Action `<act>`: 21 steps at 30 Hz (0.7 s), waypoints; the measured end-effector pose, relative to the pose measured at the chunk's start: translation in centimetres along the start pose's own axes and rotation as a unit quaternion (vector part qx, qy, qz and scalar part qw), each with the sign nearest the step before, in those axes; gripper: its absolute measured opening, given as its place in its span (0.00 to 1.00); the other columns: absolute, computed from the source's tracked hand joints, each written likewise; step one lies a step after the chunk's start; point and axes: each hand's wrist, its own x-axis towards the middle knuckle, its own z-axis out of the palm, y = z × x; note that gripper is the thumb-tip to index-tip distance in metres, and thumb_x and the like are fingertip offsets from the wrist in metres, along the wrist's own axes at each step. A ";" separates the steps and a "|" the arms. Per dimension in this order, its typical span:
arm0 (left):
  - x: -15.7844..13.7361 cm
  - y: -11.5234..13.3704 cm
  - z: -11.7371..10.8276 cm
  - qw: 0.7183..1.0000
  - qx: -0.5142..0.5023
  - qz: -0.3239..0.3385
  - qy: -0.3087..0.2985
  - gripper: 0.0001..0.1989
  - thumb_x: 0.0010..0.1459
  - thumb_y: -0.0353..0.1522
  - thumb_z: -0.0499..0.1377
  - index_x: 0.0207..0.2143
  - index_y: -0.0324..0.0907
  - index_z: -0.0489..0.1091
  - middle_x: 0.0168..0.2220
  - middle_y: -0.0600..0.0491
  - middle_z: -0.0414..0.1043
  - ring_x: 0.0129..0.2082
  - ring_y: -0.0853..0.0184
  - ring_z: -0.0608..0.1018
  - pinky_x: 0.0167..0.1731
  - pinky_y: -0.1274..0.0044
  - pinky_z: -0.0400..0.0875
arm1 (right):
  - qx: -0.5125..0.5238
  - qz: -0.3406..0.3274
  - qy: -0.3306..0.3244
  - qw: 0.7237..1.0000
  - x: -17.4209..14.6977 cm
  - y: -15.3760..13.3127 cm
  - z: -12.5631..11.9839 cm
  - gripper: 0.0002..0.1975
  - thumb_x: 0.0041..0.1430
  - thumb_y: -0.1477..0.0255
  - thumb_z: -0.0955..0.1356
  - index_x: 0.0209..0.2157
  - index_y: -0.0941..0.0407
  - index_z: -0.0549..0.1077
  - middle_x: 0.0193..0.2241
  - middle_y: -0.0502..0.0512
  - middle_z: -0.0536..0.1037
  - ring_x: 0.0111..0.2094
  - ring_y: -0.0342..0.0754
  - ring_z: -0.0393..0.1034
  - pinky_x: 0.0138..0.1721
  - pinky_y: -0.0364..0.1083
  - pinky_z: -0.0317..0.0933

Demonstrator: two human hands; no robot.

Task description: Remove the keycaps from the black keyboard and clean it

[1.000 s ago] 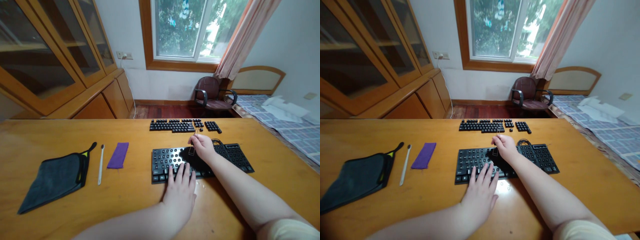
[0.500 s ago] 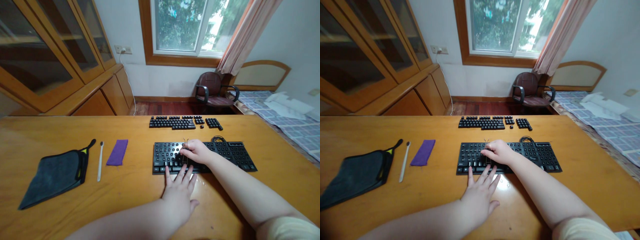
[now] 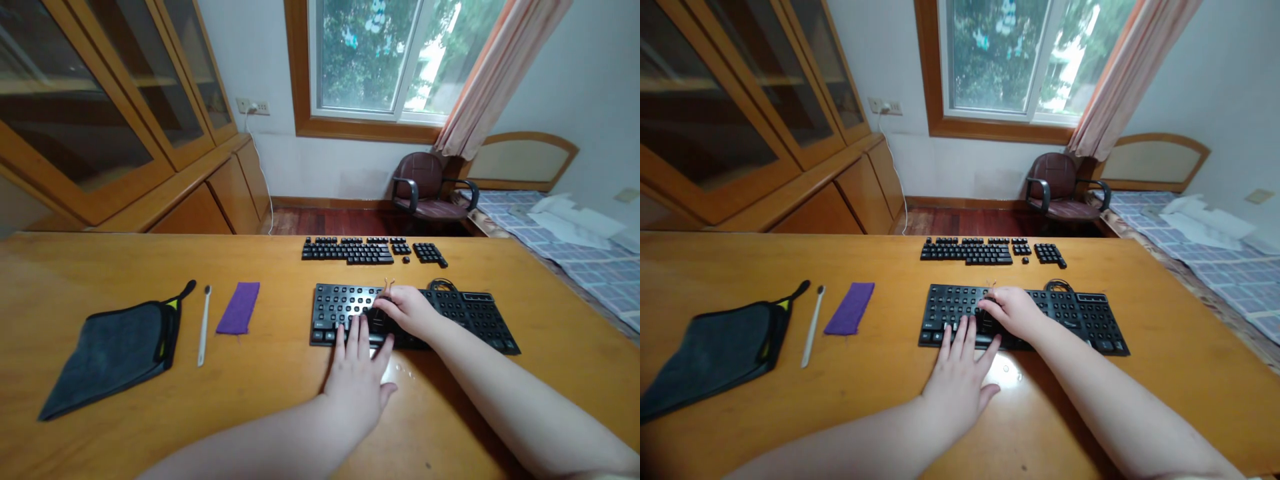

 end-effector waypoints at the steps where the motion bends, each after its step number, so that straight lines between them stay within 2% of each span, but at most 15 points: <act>1: 0.1 -0.2 0.2 1.000 0.002 -0.003 -0.005 0.33 0.54 0.51 0.52 0.60 0.51 0.54 0.63 0.41 0.49 0.64 0.46 0.44 0.57 0.50 0.40 | 0.007 0.003 0.004 1.000 -0.4 0.1 0.4 0.15 0.62 0.63 0.61 0.30 0.56 0.74 0.25 0.55 0.77 0.27 0.47 0.71 0.31 0.44 0.62; 5: 0.3 -0.4 0.8 1.000 0.008 -0.004 -0.021 0.33 0.54 0.51 0.51 0.60 0.52 0.54 0.63 0.40 0.49 0.64 0.45 0.45 0.56 0.49 0.39 | 0.030 0.006 0.020 0.999 -1.1 0.6 1.7 0.15 0.62 0.65 0.61 0.30 0.56 0.74 0.24 0.54 0.77 0.27 0.46 0.71 0.30 0.43 0.62; 7: 0.3 -0.4 0.9 1.000 0.011 -0.003 -0.026 0.33 0.54 0.51 0.51 0.60 0.52 0.54 0.63 0.40 0.49 0.64 0.45 0.45 0.56 0.49 0.39 | 0.040 -0.014 0.010 0.999 -1.0 0.8 2.0 0.15 0.62 0.64 0.61 0.30 0.57 0.74 0.25 0.54 0.77 0.27 0.46 0.71 0.31 0.43 0.62; 13: 0.2 -0.4 1.2 1.000 0.010 -0.006 -0.022 0.33 0.54 0.50 0.51 0.60 0.50 0.54 0.64 0.41 0.47 0.64 0.45 0.42 0.56 0.49 0.38 | 0.087 -0.171 -0.043 0.980 -0.8 1.0 2.2 0.15 0.61 0.63 0.63 0.28 0.56 0.75 0.25 0.54 0.77 0.28 0.44 0.70 0.32 0.42 0.62; 18: 0.6 -1.0 0.4 0.999 -0.017 0.003 -0.038 0.30 0.56 0.50 0.50 0.59 0.49 0.57 0.64 0.42 0.45 0.65 0.50 0.43 0.58 0.52 0.39 | -0.009 -0.236 -0.056 0.970 -0.9 1.0 2.0 0.11 0.60 0.64 0.65 0.32 0.55 0.75 0.29 0.55 0.77 0.32 0.45 0.70 0.35 0.44 0.62; 21: 0.6 -1.1 -0.1 0.998 -0.032 0.006 -0.052 0.29 0.58 0.49 0.48 0.58 0.48 0.58 0.64 0.42 0.45 0.64 0.51 0.44 0.58 0.53 0.39 | -0.073 -0.277 -0.027 0.958 -1.2 1.2 2.3 0.12 0.61 0.65 0.64 0.32 0.56 0.74 0.27 0.56 0.77 0.32 0.46 0.70 0.35 0.46 0.62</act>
